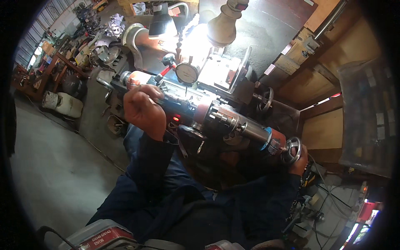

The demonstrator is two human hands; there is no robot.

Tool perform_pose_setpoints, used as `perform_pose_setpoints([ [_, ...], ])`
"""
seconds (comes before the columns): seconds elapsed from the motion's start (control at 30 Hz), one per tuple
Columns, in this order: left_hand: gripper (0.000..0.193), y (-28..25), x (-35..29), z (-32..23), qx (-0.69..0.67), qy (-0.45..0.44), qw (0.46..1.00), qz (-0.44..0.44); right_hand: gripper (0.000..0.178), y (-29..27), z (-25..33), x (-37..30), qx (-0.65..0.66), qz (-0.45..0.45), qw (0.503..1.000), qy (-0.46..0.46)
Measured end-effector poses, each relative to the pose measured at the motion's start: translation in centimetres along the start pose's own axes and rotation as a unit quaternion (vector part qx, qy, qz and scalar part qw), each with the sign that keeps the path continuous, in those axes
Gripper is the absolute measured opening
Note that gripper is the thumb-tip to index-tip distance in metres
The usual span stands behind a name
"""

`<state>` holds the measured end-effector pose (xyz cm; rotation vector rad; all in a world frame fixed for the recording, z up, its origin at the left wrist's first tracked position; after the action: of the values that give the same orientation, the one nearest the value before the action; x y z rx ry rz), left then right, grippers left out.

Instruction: The person machines a metal part using a lathe, adjusting the tool with handwheels and monitoring the alignment with a dial indicator.

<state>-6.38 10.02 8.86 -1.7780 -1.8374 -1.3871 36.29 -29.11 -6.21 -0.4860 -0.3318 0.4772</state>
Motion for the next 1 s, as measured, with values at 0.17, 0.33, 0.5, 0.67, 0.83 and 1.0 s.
perform_pose_setpoints([
  [0.17, 0.024, -2.4, 0.5, 0.7, 0.037, -0.059, 0.996, -0.060, 0.026, 0.2, 1.8, -3.7, -0.145, 0.060, 0.987, -0.033],
  [0.33, 0.019, -2.2, 0.4, 1.7, 0.007, -0.079, 0.997, -0.009, 0.020, -2.1, 2.7, -6.2, -0.185, 0.083, 0.978, -0.058],
  [0.5, 0.015, -2.7, 1.0, 1.2, 0.004, -0.055, 0.998, -0.026, 0.020, -3.2, 4.9, -4.9, -0.051, 0.064, 0.997, 0.014],
  [0.67, 0.013, -2.7, 0.5, 1.8, 0.026, -0.080, 0.996, -0.027, 0.022, -2.9, 6.1, -2.6, -0.001, -0.063, 0.998, 0.002],
  [0.83, 0.013, -2.9, 0.6, 1.5, 0.028, -0.066, 0.997, -0.022, 0.022, -1.4, 5.0, 0.2, -0.048, -0.058, 0.997, 0.009],
  [1.0, 0.014, -2.8, 0.3, 1.6, 0.043, -0.066, 0.997, -0.025, 0.033, 0.9, 4.3, 1.2, 0.031, 0.029, 0.998, -0.053],
])
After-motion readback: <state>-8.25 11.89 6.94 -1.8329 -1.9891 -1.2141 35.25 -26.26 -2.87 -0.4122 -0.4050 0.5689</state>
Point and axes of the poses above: each hand's wrist, its own x-axis towards the middle knuckle, its own y-axis out of the palm, z = x × y, the point moved 8 cm from there along x, towards the middle knuckle, and after that the axes turned 4 degrees about -x, right-handed, at the moved point
